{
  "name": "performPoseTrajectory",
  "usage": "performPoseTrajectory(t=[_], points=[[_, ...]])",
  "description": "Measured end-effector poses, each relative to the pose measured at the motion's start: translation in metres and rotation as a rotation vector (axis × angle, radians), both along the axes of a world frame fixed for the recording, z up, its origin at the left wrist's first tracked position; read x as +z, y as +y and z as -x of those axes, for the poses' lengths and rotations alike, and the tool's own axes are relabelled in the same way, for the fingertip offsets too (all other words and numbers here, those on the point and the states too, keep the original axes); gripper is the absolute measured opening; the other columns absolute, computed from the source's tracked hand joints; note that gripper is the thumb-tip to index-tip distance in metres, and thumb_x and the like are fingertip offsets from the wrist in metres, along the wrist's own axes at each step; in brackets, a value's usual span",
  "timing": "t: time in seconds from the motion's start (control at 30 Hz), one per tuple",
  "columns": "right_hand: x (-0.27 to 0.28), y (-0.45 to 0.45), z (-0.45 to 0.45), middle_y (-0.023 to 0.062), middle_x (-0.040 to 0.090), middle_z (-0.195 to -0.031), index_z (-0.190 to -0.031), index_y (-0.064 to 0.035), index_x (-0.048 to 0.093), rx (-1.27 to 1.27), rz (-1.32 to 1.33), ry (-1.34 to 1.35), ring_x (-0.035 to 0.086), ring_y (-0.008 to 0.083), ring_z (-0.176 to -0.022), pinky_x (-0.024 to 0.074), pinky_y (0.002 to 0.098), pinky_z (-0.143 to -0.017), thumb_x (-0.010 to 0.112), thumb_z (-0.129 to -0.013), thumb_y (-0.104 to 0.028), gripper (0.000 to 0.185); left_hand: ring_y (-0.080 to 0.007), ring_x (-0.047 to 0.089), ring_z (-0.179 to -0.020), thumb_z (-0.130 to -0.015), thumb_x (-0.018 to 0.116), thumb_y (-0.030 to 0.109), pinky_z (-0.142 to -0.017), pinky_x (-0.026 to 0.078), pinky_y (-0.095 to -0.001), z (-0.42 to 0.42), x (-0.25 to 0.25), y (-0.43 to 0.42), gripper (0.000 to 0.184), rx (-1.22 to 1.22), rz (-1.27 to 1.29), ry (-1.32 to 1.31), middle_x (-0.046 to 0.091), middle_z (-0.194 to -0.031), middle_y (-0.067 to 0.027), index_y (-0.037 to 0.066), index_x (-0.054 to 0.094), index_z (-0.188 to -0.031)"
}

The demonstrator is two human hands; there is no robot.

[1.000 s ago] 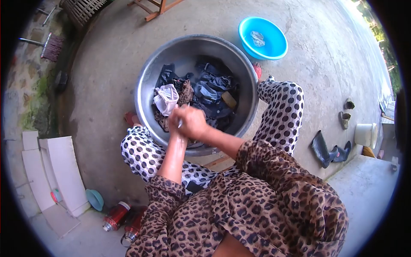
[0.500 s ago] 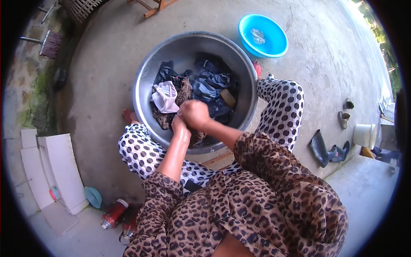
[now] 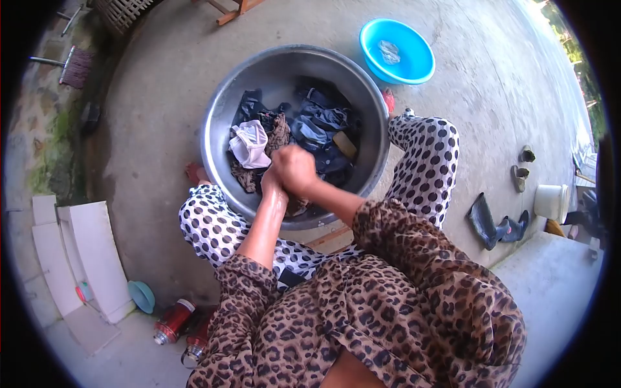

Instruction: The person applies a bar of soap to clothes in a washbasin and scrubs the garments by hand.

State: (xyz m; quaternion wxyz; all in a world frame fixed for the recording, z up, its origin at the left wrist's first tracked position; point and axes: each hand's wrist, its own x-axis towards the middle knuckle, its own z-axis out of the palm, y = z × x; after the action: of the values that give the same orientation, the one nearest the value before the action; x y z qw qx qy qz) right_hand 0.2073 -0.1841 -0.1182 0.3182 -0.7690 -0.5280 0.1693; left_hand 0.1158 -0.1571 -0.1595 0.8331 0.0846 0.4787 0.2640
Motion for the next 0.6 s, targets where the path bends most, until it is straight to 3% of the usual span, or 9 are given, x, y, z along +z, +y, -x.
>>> performPoseTrajectory(t=[0.03,0.13,0.17,0.23,0.27,0.3,0.4,0.5,0.6], points=[[-0.008,0.010,-0.023,0.0197,0.065,-0.079,-0.078,-0.0043,0.068,-0.097,0.053,-0.002,0.065,0.0381,-0.075,0.0529,0.0483,-0.069,0.058,-0.087,-0.031,0.031,-0.0204,0.064,-0.101,-0.093,0.059,0.027,-0.089,0.050,-0.0360,-0.014,0.039,-0.006,0.027,-0.005,0.096,0.110,0.067,-0.110,-0.0085,0.006,0.065,-0.109],[-0.057,0.017,-0.060,0.0235,0.066,-0.075,-0.070,-0.0016,0.068,-0.229,0.289,0.217,0.067,0.0389,-0.077,0.0499,0.0477,-0.069,0.049,-0.095,-0.052,0.059,-0.0253,0.068,-0.089,-0.087,0.069,0.043,-0.084,0.053,-0.0414,-0.016,0.013,-0.004,0.042,-0.127,0.122,-0.197,0.070,-0.098,-0.0105,0.004,0.068,-0.101],[-0.087,0.019,-0.075,0.0199,0.070,-0.087,-0.085,-0.0027,0.071,-0.113,0.380,0.431,0.069,0.0329,-0.083,0.0504,0.0454,-0.076,0.049,-0.092,-0.062,0.064,-0.0270,0.067,-0.094,-0.088,0.065,0.049,-0.089,0.053,-0.0427,-0.014,0.012,-0.002,0.050,-0.099,0.097,-0.205,0.069,-0.105,-0.0121,0.002,0.067,-0.105],[-0.057,0.008,-0.086,0.0140,0.069,-0.109,-0.108,-0.0035,0.068,-0.194,0.600,1.198,0.065,0.0269,-0.099,0.0493,0.0415,-0.088,0.049,-0.085,-0.074,0.076,-0.0290,0.066,-0.101,-0.088,0.062,0.054,-0.093,0.052,-0.0439,-0.013,0.028,0.006,0.058,-0.102,0.045,-0.249,0.068,-0.112,-0.0134,0.001,0.065,-0.111],[-0.063,0.005,-0.100,0.0099,0.059,-0.130,-0.128,-0.0039,0.056,0.029,0.783,1.548,0.058,0.0272,-0.115,0.0441,0.0429,-0.099,0.052,-0.079,-0.079,0.089,-0.0303,0.065,-0.104,-0.088,0.059,0.057,-0.094,0.051,-0.0454,-0.013,0.039,0.011,0.062,-0.067,0.036,-0.235,0.066,-0.117,-0.0137,0.001,0.063,-0.116],[-0.034,0.000,-0.112,0.0116,0.056,-0.134,-0.132,-0.0051,0.053,0.109,0.889,1.594,0.052,0.0273,-0.123,0.0395,0.0440,-0.105,0.057,-0.078,-0.076,0.089,-0.0307,0.065,-0.104,-0.088,0.062,0.053,-0.094,0.051,-0.0464,-0.008,0.033,0.019,0.058,0.000,0.015,-0.201,0.067,-0.116,-0.0131,0.003,0.064,-0.116],[-0.025,0.001,-0.128,0.0151,0.047,-0.142,-0.142,-0.0052,0.045,0.425,0.938,1.053,0.042,0.0310,-0.133,0.0336,0.0490,-0.109,0.076,-0.070,-0.065,0.098,-0.0309,0.066,-0.102,-0.088,0.064,0.045,-0.093,0.051,-0.0482,0.012,0.020,0.035,0.049,0.106,-0.065,-0.132,0.067,-0.113,-0.0124,0.004,0.064,-0.114],[-0.021,0.015,-0.136,0.0149,0.060,-0.125,-0.124,0.0010,0.062,0.296,0.852,0.795,0.054,0.0292,-0.115,0.0431,0.0447,-0.096,0.083,-0.067,-0.054,0.082,-0.0295,0.066,-0.100,-0.086,0.066,0.027,-0.091,0.053,-0.0461,0.022,0.004,0.045,0.032,0.172,-0.083,-0.100,0.069,-0.109,-0.0104,0.005,0.067,-0.110],[-0.014,0.012,-0.134,0.0074,0.067,-0.096,-0.101,-0.0028,0.068,-0.016,0.408,1.517,0.065,0.0221,-0.087,0.0540,0.0357,-0.075,0.082,-0.076,-0.029,0.039,-0.0273,0.067,-0.099,-0.087,0.065,0.020,-0.092,0.053,-0.0429,0.019,-0.005,0.044,0.028,0.159,-0.089,-0.052,0.069,-0.108,-0.0100,0.004,0.067,-0.110]])
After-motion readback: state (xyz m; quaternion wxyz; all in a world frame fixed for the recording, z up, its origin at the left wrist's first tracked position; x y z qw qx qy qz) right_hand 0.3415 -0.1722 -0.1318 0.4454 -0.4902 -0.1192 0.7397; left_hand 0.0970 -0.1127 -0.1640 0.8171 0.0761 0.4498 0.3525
